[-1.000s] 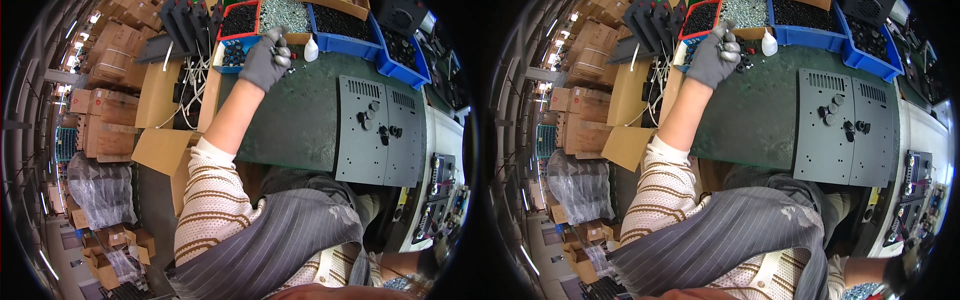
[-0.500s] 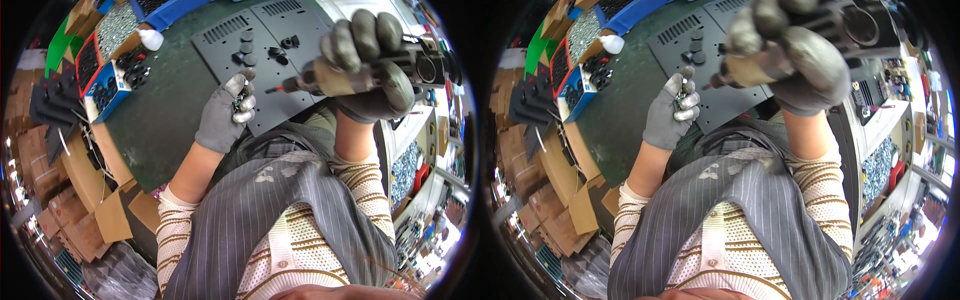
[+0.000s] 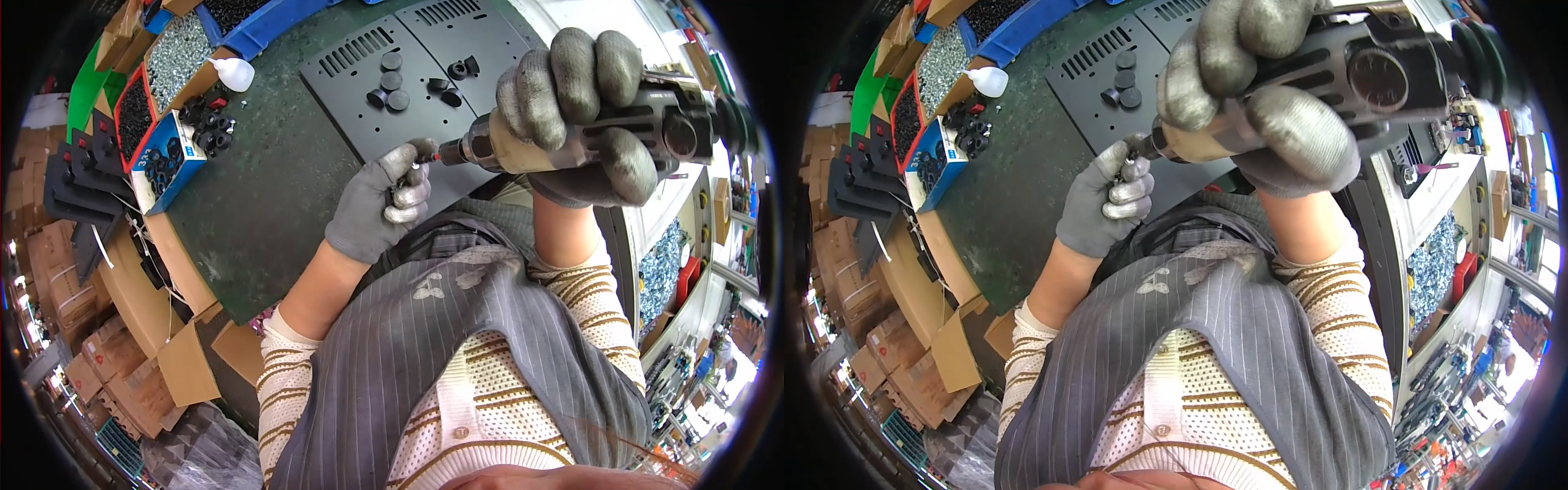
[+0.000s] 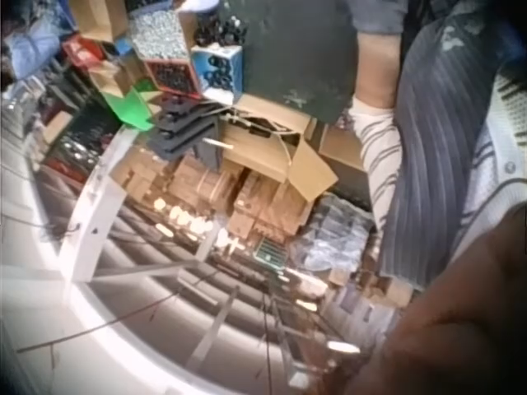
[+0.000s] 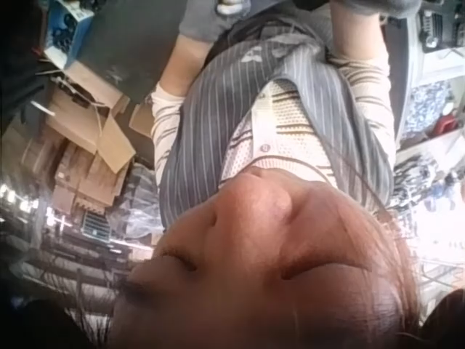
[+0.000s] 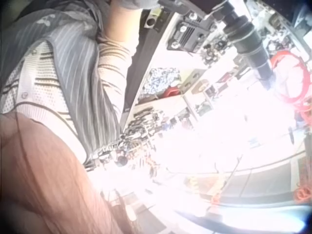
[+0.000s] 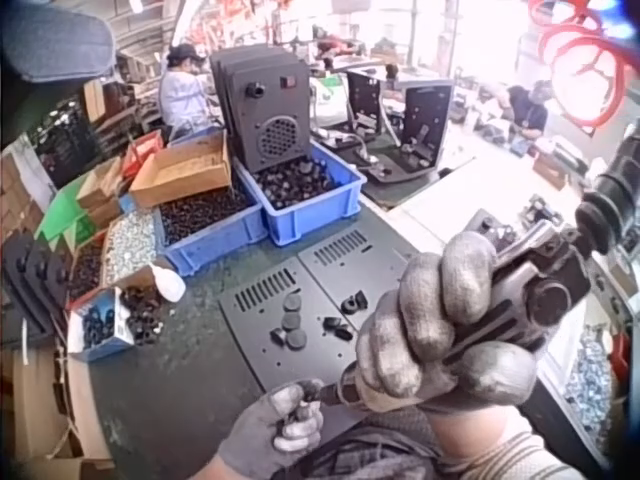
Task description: The recorder assembles an electronic device housing by attaching components, using a power screwdriver, and applying adhesive.
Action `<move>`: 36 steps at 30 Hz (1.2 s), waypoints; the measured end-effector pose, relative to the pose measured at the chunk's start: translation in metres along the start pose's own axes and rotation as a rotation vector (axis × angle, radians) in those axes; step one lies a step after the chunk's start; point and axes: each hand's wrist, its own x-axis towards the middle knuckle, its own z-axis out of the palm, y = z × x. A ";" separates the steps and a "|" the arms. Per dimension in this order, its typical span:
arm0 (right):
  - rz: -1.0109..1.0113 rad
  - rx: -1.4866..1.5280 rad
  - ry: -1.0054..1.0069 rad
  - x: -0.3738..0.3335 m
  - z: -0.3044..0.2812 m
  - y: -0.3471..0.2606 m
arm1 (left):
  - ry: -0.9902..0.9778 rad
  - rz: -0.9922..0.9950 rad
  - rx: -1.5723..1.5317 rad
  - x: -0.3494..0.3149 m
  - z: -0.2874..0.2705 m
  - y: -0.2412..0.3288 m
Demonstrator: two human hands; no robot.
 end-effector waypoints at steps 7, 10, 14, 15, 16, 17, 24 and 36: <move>-0.020 0.142 0.336 -0.014 -0.033 -0.003 | 0.436 0.057 0.423 -0.005 0.020 0.029; -0.040 0.155 0.452 -0.015 -0.039 -0.006 | 0.492 0.201 0.925 0.010 -0.010 0.087; -0.038 0.177 0.392 -0.009 -0.043 0.000 | 0.535 0.586 1.548 0.035 -0.001 0.088; -0.026 0.167 0.374 -0.009 -0.044 0.001 | 0.540 0.525 1.682 0.037 -0.006 0.086; -0.014 0.157 0.356 -0.009 -0.045 0.002 | 0.546 0.459 1.813 0.039 -0.008 0.086; -0.004 0.152 0.366 -0.011 -0.047 0.002 | 0.552 0.368 1.821 0.033 0.009 0.081; 0.057 0.046 0.327 0.000 -0.042 0.010 | 0.496 0.308 1.948 0.010 -0.006 0.083; 0.181 -0.174 0.549 0.071 -0.023 0.070 | 0.703 0.578 1.722 0.020 -0.023 0.137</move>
